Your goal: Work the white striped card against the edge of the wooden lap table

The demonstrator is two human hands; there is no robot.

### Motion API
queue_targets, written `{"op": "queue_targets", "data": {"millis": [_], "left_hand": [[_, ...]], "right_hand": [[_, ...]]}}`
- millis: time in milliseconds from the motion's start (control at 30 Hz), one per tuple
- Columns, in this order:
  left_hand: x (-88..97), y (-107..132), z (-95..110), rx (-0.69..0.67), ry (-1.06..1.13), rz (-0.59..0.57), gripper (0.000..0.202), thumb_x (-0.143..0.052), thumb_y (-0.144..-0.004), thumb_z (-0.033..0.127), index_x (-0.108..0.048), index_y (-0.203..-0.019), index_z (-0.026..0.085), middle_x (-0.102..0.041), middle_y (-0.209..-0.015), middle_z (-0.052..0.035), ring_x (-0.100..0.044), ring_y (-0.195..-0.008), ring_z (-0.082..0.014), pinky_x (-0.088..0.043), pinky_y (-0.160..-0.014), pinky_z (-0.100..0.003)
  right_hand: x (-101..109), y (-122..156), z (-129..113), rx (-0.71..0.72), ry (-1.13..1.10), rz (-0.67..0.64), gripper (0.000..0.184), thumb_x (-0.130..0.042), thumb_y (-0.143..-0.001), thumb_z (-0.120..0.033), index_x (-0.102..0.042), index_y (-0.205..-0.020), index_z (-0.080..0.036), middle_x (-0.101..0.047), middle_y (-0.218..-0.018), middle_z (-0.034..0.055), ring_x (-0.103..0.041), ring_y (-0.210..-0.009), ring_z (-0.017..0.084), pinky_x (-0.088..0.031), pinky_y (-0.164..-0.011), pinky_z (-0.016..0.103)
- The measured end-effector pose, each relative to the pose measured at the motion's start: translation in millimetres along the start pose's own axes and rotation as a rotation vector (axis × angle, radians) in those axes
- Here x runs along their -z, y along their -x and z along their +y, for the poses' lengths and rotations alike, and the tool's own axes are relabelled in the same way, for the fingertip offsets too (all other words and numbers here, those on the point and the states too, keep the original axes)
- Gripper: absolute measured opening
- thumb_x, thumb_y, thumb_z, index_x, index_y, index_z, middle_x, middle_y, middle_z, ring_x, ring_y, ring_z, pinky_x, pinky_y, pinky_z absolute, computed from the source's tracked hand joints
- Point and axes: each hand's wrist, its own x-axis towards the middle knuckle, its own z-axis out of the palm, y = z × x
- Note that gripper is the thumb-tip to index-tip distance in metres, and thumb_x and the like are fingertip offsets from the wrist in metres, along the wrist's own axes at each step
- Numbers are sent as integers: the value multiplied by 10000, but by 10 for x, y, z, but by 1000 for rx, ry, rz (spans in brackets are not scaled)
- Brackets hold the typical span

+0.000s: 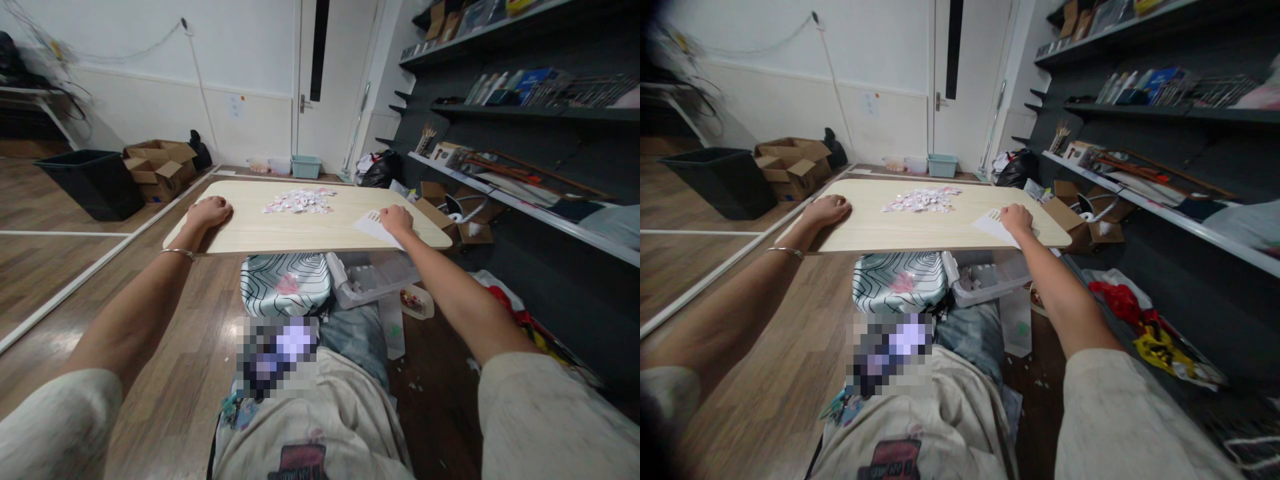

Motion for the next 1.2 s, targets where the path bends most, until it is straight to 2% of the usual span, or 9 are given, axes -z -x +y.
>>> {"op": "queue_targets", "data": {"millis": [100,200,400,600,833,967,1200], "left_hand": [[1,21,31,54,-10,32,587,-574,-1055,545,-911,-1398,208,-895,-1588,-288,-785,-1560,-533,-640,-1282,-662],[-10,23,44,49,-2,39,553,-588,-1054,510,-916,-1379,206,-901,-1573,-288,-786,-1559,-534,-638,-1283,-671],[-73,-40,-15,58,-11,37,597,-552,-1080,476,-908,-1435,153,-848,-1675,-327,-777,-1584,-546,-616,-1322,-703],[-112,-72,-55,44,18,59,599,-587,-1063,498,-919,-1439,169,-868,-1640,-318,-767,-1588,-566,-607,-1331,-742],[-82,-29,-8,53,17,42,613,-557,-1081,521,-917,-1435,172,-844,-1681,-322,-756,-1593,-560,-600,-1340,-727],[-48,9,27,50,37,48,609,-597,-1056,528,-923,-1438,183,-857,-1652,-320,-751,-1587,-578,-592,-1342,-754],[35,103,115,59,42,14,678,-545,-1088,552,-899,-1475,122,-788,-1743,-364,-717,-1642,-568,-570,-1371,-700]], "right_hand": [[-14,-15,11,1,-1,6,587,-480,-1324,-293,-902,-1634,-29,-848,-1644,361,-837,-1573,444,-647,-1222,418],[-26,-27,20,6,1,7,594,-471,-1317,-286,-905,-1626,-23,-849,-1642,363,-838,-1570,449,-650,-1224,427],[-30,-42,21,0,0,17,587,-490,-1311,-301,-915,-1608,-27,-863,-1613,361,-848,-1549,439,-661,-1197,412],[-23,-35,24,1,-5,15,578,-495,-1324,-304,-919,-1607,-33,-858,-1631,356,-849,-1551,431,-653,-1198,396],[-13,-25,19,2,-11,9,582,-493,-1328,-307,-909,-1625,-28,-854,-1633,362,-843,-1565,437,-646,-1200,402],[-19,-31,19,2,-9,7,584,-494,-1325,-305,-908,-1627,-25,-857,-1622,365,-844,-1567,441,-646,-1204,406],[-34,-42,33,7,-11,20,583,-497,-1318,-313,-920,-1607,-35,-869,-1596,359,-856,-1535,427,-651,-1187,401]]}}
